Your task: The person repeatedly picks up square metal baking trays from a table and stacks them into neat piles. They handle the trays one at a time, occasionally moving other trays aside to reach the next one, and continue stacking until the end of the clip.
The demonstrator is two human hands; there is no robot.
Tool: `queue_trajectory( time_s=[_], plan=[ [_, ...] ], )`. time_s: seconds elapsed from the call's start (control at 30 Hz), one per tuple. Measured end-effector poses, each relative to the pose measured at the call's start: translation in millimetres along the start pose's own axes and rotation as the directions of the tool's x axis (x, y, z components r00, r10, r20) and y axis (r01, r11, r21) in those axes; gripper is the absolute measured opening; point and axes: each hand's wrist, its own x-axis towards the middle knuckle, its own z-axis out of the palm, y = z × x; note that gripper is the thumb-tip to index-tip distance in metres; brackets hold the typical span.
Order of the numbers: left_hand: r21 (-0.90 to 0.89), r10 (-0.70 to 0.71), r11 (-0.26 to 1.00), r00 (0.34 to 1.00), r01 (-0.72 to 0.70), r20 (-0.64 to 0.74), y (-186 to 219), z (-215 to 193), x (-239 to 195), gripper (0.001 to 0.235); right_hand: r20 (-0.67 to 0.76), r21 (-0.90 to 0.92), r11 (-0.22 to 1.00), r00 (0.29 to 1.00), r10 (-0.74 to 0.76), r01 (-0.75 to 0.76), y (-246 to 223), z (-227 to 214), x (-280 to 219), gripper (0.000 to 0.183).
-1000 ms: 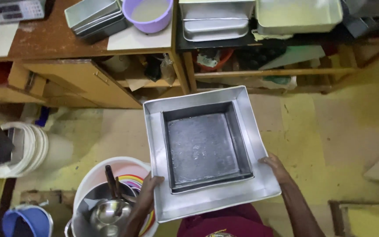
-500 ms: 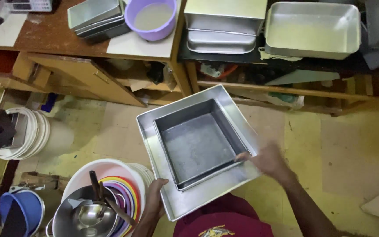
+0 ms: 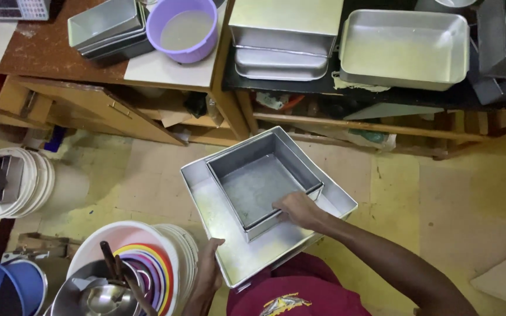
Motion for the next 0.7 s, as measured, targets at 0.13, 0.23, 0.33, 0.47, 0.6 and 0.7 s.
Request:
queue_trajectory(
  time_s=[0.13, 0.23, 0.33, 0.47, 0.6, 0.7],
  plan=[
    [-0.017, -0.036, 0.999, 0.998, 0.037, 0.045, -10, -8, 28, 0.041, -0.08, -0.033, 0.999, 0.997, 0.017, -0.02, 1, 0, -5, 0.027],
    [0.057, 0.043, 0.997, 0.998, -0.045, 0.044, 3, 7, 27, 0.042, -0.236, -0.072, 0.997, 0.971, -0.026, 0.009, -1, -16, -1, 0.035],
    [0.084, 0.043, 0.996, 0.999, -0.042, -0.01, 8, 19, 34, 0.055, -0.367, -0.003, 1.0, 0.93, -0.024, 0.025, -2, -47, -1, 0.034],
    [0.087, 0.129, 0.988, 0.991, -0.13, 0.022, 24, 38, 51, 0.058, -0.345, 0.045, 0.989, 0.927, 0.145, -0.138, -7, -96, -9, 0.03],
    [0.136, 0.193, 0.972, 0.981, -0.19, -0.005, 38, 36, 97, 0.052, -0.434, 0.01, 0.973, 0.876, 0.211, -0.23, -12, -150, -16, 0.043],
    [0.29, 0.252, 0.93, 0.966, -0.227, -0.051, 67, 43, 95, 0.041, -0.506, 0.045, 0.947, 0.811, 0.295, -0.317, -18, -206, -20, 0.018]
  ],
)
